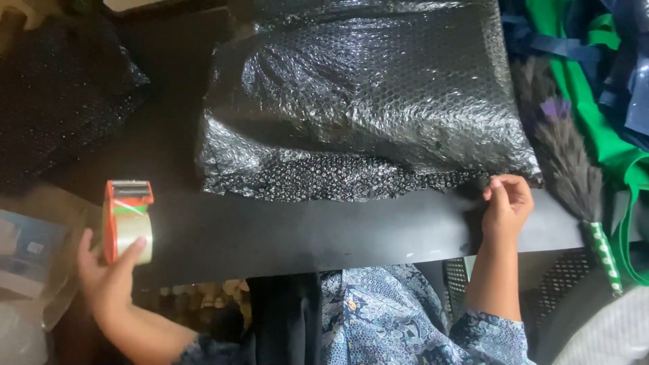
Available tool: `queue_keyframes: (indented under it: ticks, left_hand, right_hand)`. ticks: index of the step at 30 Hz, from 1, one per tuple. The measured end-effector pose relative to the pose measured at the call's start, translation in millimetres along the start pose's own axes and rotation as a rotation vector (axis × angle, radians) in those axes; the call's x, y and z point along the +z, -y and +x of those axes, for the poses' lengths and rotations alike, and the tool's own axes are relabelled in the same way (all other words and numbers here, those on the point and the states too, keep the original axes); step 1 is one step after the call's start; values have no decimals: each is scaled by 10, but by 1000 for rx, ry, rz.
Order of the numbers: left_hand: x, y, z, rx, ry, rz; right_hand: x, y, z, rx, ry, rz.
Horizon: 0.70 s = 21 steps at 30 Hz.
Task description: Wrapping an item in black bubble wrap and securing it with adhesive tape using a dispenser.
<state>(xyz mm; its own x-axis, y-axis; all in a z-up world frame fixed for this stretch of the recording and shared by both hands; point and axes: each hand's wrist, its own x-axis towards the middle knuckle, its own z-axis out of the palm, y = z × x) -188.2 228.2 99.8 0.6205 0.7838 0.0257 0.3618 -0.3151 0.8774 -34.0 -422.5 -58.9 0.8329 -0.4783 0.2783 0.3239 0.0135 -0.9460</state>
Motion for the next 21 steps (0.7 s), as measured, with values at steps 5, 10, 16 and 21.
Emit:
queue_keyframes:
  ticks: [5, 10, 16, 21]
  left_hand:
    - [434, 328, -451, 242, 507, -623]
    - [1724, 435, -1079, 280, 1214, -1045]
    - [2362, -329, -1447, 847, 778, -362]
    - [2387, -273, -1471, 959, 712, -292]
  right_hand:
    - [66, 68, 35, 35, 59, -65]
    - [64, 73, -57, -59, 160, -239]
    - [46, 49, -150, -157, 136, -321]
    - [243, 215, -261, -46, -31, -60]
